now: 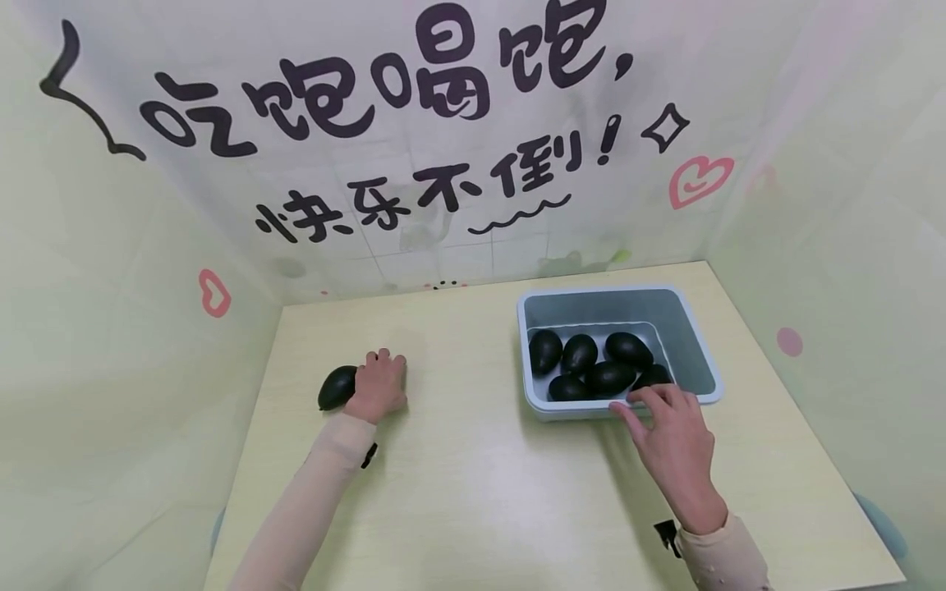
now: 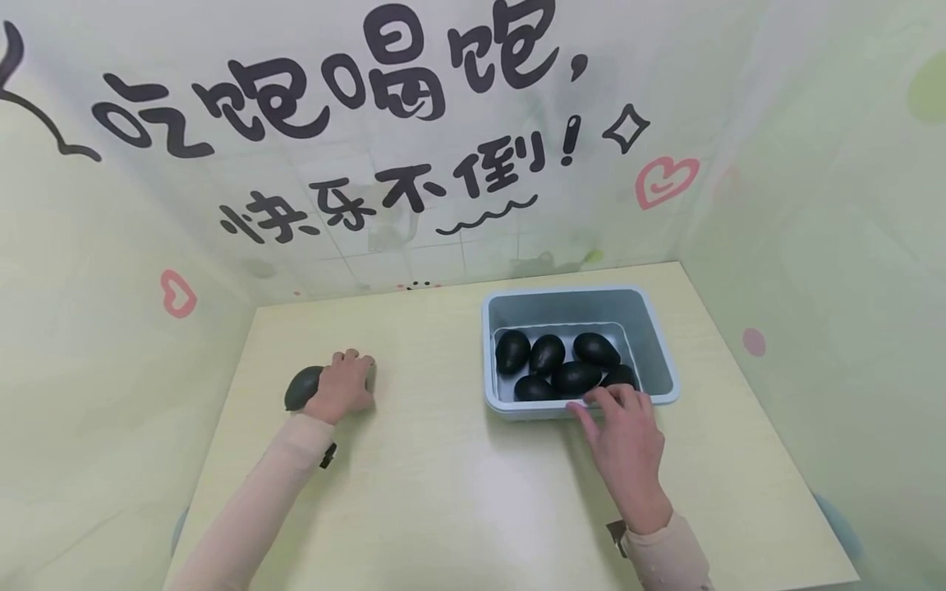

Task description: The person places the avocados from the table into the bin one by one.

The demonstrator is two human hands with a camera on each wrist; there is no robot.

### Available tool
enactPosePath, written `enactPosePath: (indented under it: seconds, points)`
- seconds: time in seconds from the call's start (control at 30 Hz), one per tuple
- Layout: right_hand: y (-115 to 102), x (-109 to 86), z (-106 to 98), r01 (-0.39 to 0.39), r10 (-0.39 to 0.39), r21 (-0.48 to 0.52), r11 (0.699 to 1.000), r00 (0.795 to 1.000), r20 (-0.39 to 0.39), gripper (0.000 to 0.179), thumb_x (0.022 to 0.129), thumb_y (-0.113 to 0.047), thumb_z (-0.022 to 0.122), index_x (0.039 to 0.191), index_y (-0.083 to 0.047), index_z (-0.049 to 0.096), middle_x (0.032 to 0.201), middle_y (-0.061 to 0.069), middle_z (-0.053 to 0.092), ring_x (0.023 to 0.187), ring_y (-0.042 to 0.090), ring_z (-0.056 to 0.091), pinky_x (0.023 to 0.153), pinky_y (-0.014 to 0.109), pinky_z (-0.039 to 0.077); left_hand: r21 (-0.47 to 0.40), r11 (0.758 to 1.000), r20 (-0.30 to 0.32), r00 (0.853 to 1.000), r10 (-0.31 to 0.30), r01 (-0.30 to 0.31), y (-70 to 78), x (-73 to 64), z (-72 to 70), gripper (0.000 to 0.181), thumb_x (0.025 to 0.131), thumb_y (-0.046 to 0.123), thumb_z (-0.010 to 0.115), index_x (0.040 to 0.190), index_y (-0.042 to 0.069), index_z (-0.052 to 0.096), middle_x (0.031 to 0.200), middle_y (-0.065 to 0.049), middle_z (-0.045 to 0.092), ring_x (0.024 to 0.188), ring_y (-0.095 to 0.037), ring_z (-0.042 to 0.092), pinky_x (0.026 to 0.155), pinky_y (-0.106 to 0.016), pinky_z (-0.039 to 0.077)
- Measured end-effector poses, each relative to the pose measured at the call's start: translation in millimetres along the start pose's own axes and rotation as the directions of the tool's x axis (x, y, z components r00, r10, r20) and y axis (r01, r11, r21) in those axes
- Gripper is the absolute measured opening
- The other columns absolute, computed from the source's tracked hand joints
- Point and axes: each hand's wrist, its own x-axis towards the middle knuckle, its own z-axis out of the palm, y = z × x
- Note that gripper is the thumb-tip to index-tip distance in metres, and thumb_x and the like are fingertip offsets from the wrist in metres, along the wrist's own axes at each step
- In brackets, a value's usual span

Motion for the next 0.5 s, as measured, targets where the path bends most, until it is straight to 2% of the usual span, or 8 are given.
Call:
enactPosePath:
  seconds: [0.1, 0.17, 0.33, 0.5]
  points:
    - [0.5, 0.0, -0.3, -0.001, 0.001, 0.001, 1.000, 1.000, 0.001, 0.050, 0.092, -0.061, 0.070, 0.092, -0.013, 0.079, 0.101, 0.011, 0.070, 0.099, 0.041, 0.065, 0.042, 0.036, 0.037, -0.014, 1.000, 0.011, 1.000, 0.002, -0.002, 1.0, -0.2, -2.5, 0.033, 0.087, 0.005, 0.067, 0.120, -0.001, 0.065, 0.116, -0.026, 0.059, 0.106, -0.045, 0.056, 0.080, -0.055, 0.057]
    - [0.8, 0.0, -0.3, 0.000, 0.000, 0.003, 1.000, 1.000, 0.000, 0.047, 0.091, -0.060, 0.072, 0.092, -0.013, 0.079, 0.101, 0.011, 0.070, 0.099, 0.041, 0.065, 0.042, 0.036, 0.037, -0.022, 1.000, 0.016, 1.000, 0.004, -0.004, 1.8, -0.3, -4.3, 0.034, 0.088, 0.005, 0.067, 0.121, -0.002, 0.065, 0.118, -0.027, 0.060, 0.107, -0.045, 0.056, 0.081, -0.056, 0.057]
    - [1.7, -0.2, 0.7, 0.004, -0.004, 0.008, 1.000, 1.000, -0.006, 0.071, 0.092, -0.075, 0.047, 0.092, -0.012, 0.079, 0.100, 0.012, 0.070, 0.099, 0.042, 0.065, 0.042, 0.037, 0.039, -0.050, 0.999, 0.023, 1.000, 0.014, -0.013, 4.2, 0.6, -7.5, 0.022, 0.088, 0.004, 0.065, 0.109, -0.003, 0.066, 0.116, -0.028, 0.059, 0.108, -0.046, 0.055, 0.082, -0.055, 0.057]
    - [3.1, -0.9, 1.6, 0.002, -0.002, 0.005, 1.000, 1.000, -0.002, 0.069, 0.092, -0.074, 0.048, 0.092, -0.012, 0.079, 0.101, 0.012, 0.070, 0.099, 0.041, 0.065, 0.042, 0.038, 0.039, -0.085, 0.996, 0.016, 1.000, 0.018, -0.017, 6.1, 1.7, -9.2, 0.009, 0.085, 0.004, 0.065, 0.093, 0.001, 0.063, 0.110, -0.025, 0.059, 0.103, -0.044, 0.054, 0.079, -0.052, 0.056]
